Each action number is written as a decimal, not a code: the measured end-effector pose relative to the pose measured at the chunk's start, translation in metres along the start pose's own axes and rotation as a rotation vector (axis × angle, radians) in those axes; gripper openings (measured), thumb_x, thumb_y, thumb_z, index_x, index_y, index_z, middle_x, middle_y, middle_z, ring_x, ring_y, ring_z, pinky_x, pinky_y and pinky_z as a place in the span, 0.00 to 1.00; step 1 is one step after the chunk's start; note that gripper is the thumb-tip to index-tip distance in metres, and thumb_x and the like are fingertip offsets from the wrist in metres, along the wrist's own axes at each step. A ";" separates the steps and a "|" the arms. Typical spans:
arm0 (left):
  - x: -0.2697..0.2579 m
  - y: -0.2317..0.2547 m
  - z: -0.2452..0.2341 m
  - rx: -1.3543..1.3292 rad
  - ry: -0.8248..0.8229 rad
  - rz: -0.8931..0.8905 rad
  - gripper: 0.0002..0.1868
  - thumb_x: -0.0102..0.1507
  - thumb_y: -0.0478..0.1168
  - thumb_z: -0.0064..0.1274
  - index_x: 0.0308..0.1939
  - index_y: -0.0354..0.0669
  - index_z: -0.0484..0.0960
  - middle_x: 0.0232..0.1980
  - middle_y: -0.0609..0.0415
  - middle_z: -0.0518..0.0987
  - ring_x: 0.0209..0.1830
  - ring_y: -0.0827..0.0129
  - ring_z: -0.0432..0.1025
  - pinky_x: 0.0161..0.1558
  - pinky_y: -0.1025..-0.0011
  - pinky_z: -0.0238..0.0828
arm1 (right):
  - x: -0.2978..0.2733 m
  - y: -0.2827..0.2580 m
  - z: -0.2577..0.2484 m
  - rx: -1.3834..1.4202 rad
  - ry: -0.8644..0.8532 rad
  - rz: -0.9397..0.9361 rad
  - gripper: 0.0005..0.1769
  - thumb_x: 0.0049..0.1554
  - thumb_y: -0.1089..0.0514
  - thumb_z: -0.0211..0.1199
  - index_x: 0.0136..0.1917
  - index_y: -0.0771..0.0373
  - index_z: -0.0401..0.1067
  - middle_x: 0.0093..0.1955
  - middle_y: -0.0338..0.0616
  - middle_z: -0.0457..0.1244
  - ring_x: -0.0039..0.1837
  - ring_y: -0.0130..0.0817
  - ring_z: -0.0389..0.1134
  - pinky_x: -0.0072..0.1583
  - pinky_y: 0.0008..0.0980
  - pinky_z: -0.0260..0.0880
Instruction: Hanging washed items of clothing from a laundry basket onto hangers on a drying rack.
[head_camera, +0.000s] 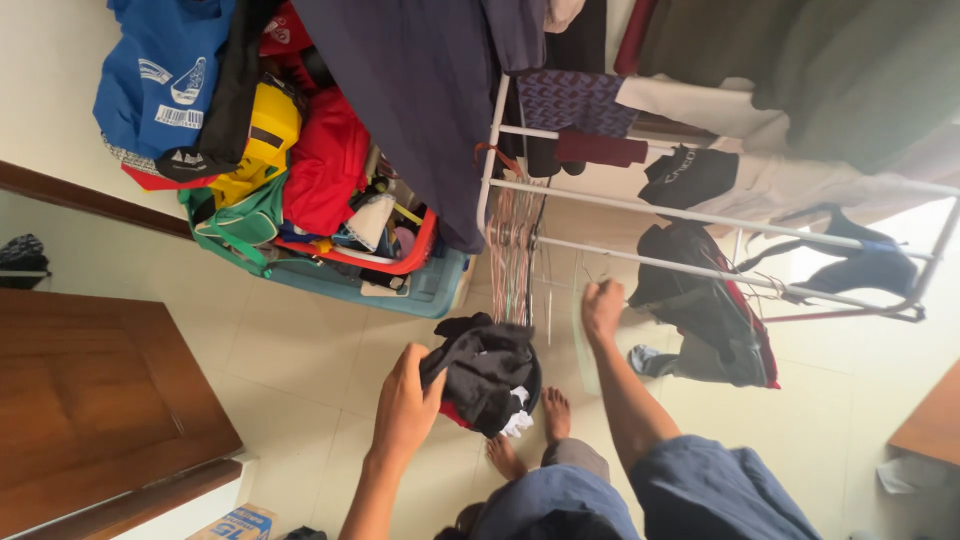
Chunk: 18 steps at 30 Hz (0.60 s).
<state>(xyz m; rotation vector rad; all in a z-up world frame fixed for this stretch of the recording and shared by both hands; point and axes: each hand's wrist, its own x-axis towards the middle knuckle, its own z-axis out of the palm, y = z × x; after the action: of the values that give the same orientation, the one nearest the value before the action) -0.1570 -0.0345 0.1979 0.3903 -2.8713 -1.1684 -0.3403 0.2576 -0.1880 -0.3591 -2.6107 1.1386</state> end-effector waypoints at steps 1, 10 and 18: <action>0.003 0.001 -0.001 -0.003 -0.002 0.001 0.11 0.64 0.31 0.56 0.47 0.39 0.71 0.45 0.42 0.78 0.49 0.40 0.74 0.45 0.53 0.71 | -0.005 -0.010 -0.024 -0.003 0.002 0.001 0.13 0.59 0.55 0.62 0.41 0.69 0.69 0.44 0.65 0.67 0.50 0.62 0.67 0.55 0.53 0.67; 0.014 -0.036 -0.005 0.067 0.046 0.218 0.16 0.56 0.27 0.56 0.46 0.37 0.72 0.46 0.37 0.77 0.50 0.37 0.72 0.48 0.50 0.68 | -0.102 -0.078 -0.207 -0.173 -0.270 0.134 0.19 0.62 0.48 0.61 0.58 0.65 0.68 0.42 0.65 0.68 0.48 0.66 0.70 0.49 0.57 0.68; 0.000 -0.050 0.008 0.019 0.308 0.186 0.17 0.57 0.32 0.63 0.45 0.36 0.72 0.44 0.39 0.79 0.47 0.40 0.74 0.46 0.51 0.70 | -0.209 -0.223 -0.294 0.307 -0.666 -0.203 0.14 0.61 0.56 0.57 0.59 0.57 0.74 0.40 0.51 0.72 0.38 0.47 0.77 0.42 0.41 0.75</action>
<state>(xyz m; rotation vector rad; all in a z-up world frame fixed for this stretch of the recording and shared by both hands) -0.1469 -0.0629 0.1575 0.2685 -2.5897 -0.9576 -0.0718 0.2399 0.1394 0.4140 -2.8213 1.7812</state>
